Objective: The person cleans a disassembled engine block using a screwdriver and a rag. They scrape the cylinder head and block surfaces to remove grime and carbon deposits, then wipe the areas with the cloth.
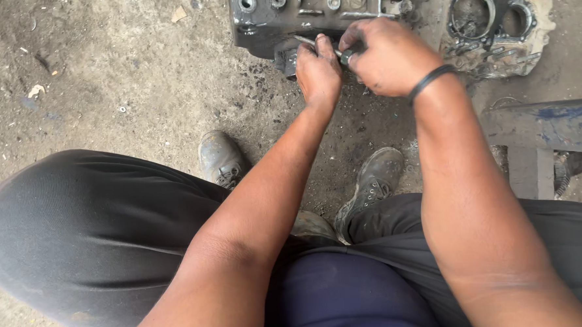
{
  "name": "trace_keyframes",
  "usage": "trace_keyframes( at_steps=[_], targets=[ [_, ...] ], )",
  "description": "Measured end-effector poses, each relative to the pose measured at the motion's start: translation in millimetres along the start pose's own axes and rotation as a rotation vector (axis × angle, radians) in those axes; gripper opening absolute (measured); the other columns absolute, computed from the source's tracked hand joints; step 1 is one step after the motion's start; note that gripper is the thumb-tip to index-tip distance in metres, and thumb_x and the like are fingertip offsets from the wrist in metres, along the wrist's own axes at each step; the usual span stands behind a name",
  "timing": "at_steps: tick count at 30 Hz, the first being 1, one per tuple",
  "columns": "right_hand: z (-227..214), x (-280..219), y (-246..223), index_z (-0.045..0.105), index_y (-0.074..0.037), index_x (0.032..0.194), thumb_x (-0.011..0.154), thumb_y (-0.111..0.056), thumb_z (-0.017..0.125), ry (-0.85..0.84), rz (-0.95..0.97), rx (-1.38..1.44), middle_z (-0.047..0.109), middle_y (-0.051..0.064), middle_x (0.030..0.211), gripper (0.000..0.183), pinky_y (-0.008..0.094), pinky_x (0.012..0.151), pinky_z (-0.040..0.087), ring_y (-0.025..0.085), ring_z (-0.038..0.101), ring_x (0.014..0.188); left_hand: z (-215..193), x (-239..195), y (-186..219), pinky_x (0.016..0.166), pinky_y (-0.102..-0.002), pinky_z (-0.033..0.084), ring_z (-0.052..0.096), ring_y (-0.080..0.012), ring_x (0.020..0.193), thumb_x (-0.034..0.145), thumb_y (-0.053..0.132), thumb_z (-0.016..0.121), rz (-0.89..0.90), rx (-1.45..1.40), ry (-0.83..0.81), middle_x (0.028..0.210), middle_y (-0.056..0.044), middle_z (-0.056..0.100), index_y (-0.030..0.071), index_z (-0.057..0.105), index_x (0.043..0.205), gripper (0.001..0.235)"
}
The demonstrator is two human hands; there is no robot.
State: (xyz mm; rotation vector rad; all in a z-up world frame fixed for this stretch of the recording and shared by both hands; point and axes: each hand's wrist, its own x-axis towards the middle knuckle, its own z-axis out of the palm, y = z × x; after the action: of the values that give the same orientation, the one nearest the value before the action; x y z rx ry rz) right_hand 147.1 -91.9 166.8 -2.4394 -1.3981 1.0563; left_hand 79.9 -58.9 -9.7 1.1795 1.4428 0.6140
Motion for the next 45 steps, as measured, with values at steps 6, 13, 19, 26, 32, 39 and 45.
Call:
trace_keyframes(
  at_steps=[6,13,19,26,32,39,45],
  targets=[
    [0,-2,-7,0.070,-0.006,0.118,0.086,-0.013,0.069,0.085,-0.056,-0.032,0.073,0.022,0.105,0.033,0.045,0.088,0.054,0.036,0.071,0.100,-4,8,-7,0.088,-0.051,0.052,0.070,-0.0454,0.096,0.097,0.035,0.058,0.031,-0.007,-0.003,0.102,-0.028,0.073,-0.007,0.066,0.109,0.044],
    [-2,-6,-13,0.069,-0.004,0.121,0.085,-0.011,0.064,0.125,-0.028,-0.159,0.071,0.025,0.110,0.037,0.048,0.095,0.051,0.040,0.068,0.107,2,17,-4,0.083,-0.048,0.054,0.074,-0.0383,0.088,0.097,0.033,0.060,-0.071,-0.088,-0.063,0.096,-0.026,0.075,-0.009,0.068,0.102,0.044],
    [-1,-13,-33,0.069,-0.003,0.120,0.084,-0.011,0.063,0.145,-0.073,-0.161,0.071,0.026,0.108,0.037,0.049,0.092,0.051,0.042,0.068,0.104,-6,17,7,0.076,-0.046,0.055,0.073,-0.0325,0.076,0.095,0.028,0.063,-0.080,-0.148,-0.068,0.085,-0.026,0.075,-0.011,0.070,0.092,0.040],
    [14,-12,-18,0.071,-0.001,0.112,0.081,-0.008,0.062,0.232,-0.167,-0.121,0.071,0.027,0.108,0.033,0.050,0.093,0.052,0.042,0.067,0.106,-6,17,-8,0.071,-0.046,0.055,0.071,-0.0313,0.077,0.094,0.024,0.060,-0.129,-0.288,-0.056,0.092,-0.025,0.077,-0.008,0.069,0.097,0.034],
    [21,-12,-19,0.073,-0.005,0.110,0.085,-0.008,0.060,0.230,-0.030,-0.174,0.072,0.026,0.105,0.028,0.050,0.093,0.052,0.044,0.068,0.103,-11,19,-6,0.073,-0.045,0.055,0.069,-0.0269,0.078,0.095,0.024,0.063,-0.075,-0.222,-0.102,0.090,-0.023,0.077,-0.011,0.070,0.095,0.035],
    [13,-12,-23,0.073,-0.004,0.106,0.080,-0.007,0.062,0.215,-0.047,-0.189,0.072,0.025,0.102,0.028,0.050,0.087,0.053,0.042,0.069,0.098,-19,-1,3,0.061,-0.047,0.052,0.061,-0.0250,0.069,0.099,0.029,0.061,-0.190,-0.234,-0.303,0.083,-0.025,0.069,-0.016,0.069,0.092,0.046],
    [0,-14,-21,0.069,-0.005,0.110,0.080,-0.008,0.061,0.194,-0.023,-0.094,0.072,0.024,0.104,0.031,0.049,0.089,0.053,0.041,0.069,0.100,3,3,-3,0.058,-0.043,0.050,0.060,-0.0216,0.069,0.098,0.032,0.056,-0.156,-0.452,-0.273,0.084,-0.017,0.068,-0.011,0.067,0.100,0.044]
  ],
)
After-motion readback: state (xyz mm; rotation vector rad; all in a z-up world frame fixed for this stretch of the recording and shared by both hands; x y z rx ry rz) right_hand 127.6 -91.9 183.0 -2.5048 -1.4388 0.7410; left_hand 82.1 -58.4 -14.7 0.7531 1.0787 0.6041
